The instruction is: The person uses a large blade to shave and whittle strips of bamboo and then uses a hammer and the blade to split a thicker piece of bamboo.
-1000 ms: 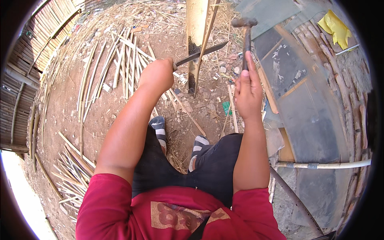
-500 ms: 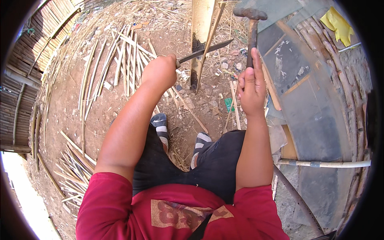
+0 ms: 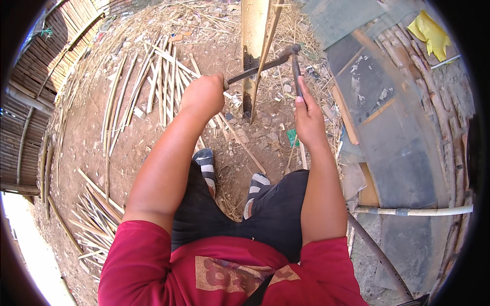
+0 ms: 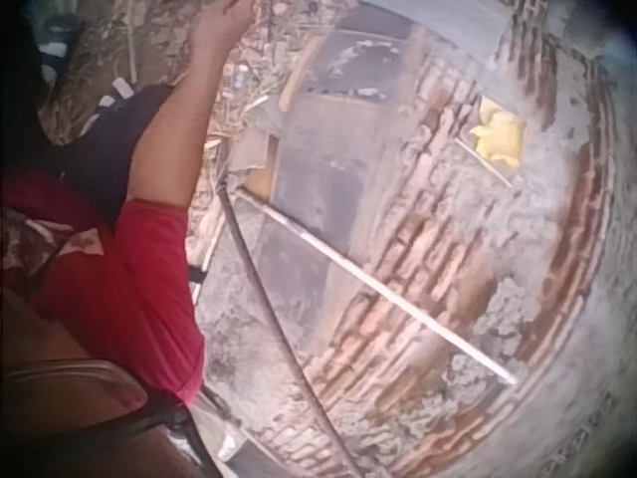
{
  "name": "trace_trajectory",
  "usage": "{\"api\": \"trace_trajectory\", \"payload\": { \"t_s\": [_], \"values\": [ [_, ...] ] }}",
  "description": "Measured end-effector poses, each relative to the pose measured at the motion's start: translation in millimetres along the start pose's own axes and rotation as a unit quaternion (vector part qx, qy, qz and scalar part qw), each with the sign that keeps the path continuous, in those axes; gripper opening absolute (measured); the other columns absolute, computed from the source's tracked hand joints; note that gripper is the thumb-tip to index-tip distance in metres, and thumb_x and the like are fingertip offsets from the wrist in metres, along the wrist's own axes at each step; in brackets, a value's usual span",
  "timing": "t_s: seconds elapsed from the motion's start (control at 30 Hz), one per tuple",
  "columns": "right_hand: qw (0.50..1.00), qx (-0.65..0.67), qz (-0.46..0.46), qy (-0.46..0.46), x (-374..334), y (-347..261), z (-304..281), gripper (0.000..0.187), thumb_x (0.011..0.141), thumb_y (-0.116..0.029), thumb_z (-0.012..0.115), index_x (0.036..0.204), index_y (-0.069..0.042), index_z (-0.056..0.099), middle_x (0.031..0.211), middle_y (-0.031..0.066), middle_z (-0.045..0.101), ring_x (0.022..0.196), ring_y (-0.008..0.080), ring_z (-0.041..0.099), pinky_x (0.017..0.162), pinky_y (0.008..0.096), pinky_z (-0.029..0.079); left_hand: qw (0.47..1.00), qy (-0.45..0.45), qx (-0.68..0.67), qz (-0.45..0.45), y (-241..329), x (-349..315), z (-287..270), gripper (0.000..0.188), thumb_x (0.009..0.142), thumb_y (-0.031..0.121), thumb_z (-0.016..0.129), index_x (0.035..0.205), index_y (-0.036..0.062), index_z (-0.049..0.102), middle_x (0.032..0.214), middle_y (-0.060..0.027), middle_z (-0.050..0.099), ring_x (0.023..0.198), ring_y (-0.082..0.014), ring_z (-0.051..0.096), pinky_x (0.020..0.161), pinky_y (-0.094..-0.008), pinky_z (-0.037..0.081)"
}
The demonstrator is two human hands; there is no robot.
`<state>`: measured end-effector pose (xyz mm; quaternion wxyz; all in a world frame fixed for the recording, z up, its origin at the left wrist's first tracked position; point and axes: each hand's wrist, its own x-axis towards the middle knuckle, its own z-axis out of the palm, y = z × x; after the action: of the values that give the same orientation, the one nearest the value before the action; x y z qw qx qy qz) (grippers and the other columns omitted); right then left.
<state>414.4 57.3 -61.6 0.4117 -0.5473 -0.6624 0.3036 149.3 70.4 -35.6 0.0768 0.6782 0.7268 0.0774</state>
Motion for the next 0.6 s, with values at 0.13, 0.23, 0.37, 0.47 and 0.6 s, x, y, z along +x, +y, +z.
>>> {"api": "trace_trajectory", "payload": {
  "t_s": [0.13, 0.23, 0.37, 0.47, 0.6],
  "values": [
    [0.993, 0.110, -0.022, 0.024, -9.6, -30.5, -2.5, 0.048, 0.112, -0.026, 0.046, 0.160, -0.019, 0.041, 0.122, 0.0041, 0.054, 0.069, 0.0073, 0.050, 0.065, 0.0276, 0.046, 1.000, -0.013, -0.013, -0.003, 0.1, -5.4, -6.6, 0.020, 0.092, 0.008, 0.060, 0.110, 0.0044, 0.067, 0.103, -0.0214, 0.073, 0.100, -0.0378, 0.072, 0.087, -0.0493, 0.057],
    [0.964, 0.222, -0.134, 0.051, -12.6, -34.2, -15.0, 0.049, 0.113, -0.025, 0.045, 0.161, -0.027, 0.039, 0.071, -0.0059, 0.041, 0.052, 0.0028, 0.036, 0.044, 0.0232, 0.035, 1.000, -0.015, -0.003, 0.005, 0.8, -3.9, -4.4, 0.021, 0.091, 0.007, 0.060, 0.110, 0.0044, 0.067, 0.102, -0.0220, 0.073, 0.099, -0.0383, 0.072, 0.086, -0.0498, 0.057],
    [0.998, 0.067, -0.013, 0.012, 0.0, 1.9, 4.0, 0.048, 0.112, -0.025, 0.044, 0.160, -0.023, 0.041, 0.141, 0.0074, 0.054, 0.067, 0.0067, 0.047, 0.064, 0.0264, 0.047, 1.000, -0.005, 0.010, 0.011, -0.4, -3.8, -5.0, 0.022, 0.091, 0.004, 0.060, 0.111, 0.0051, 0.068, 0.105, -0.0209, 0.074, 0.099, -0.0373, 0.073, 0.086, -0.0474, 0.059],
    [0.995, 0.100, 0.007, 0.020, -2.4, -8.7, 6.6, 0.048, 0.112, -0.026, 0.045, 0.160, -0.023, 0.042, 0.113, 0.0044, 0.062, 0.064, 0.0064, 0.046, 0.062, 0.0263, 0.046, 1.000, -0.001, -0.004, -0.004, 2.9, -3.6, -11.8, 0.023, 0.091, 0.003, 0.060, 0.112, 0.0052, 0.069, 0.107, -0.0203, 0.075, 0.100, -0.0371, 0.073, 0.087, -0.0465, 0.059],
    [0.963, 0.249, -0.088, 0.062, -16.4, -43.4, -15.8, 0.048, 0.113, -0.028, 0.046, 0.160, -0.025, 0.042, 0.070, -0.0056, 0.042, 0.059, 0.0053, 0.043, 0.055, 0.0268, 0.044, 1.000, -0.009, 0.009, 0.003, 1.6, -8.0, -7.8, 0.024, 0.090, 0.002, 0.060, 0.111, 0.0055, 0.069, 0.106, -0.0207, 0.074, 0.099, -0.0370, 0.073, 0.086, -0.0462, 0.059]
  ]
}}
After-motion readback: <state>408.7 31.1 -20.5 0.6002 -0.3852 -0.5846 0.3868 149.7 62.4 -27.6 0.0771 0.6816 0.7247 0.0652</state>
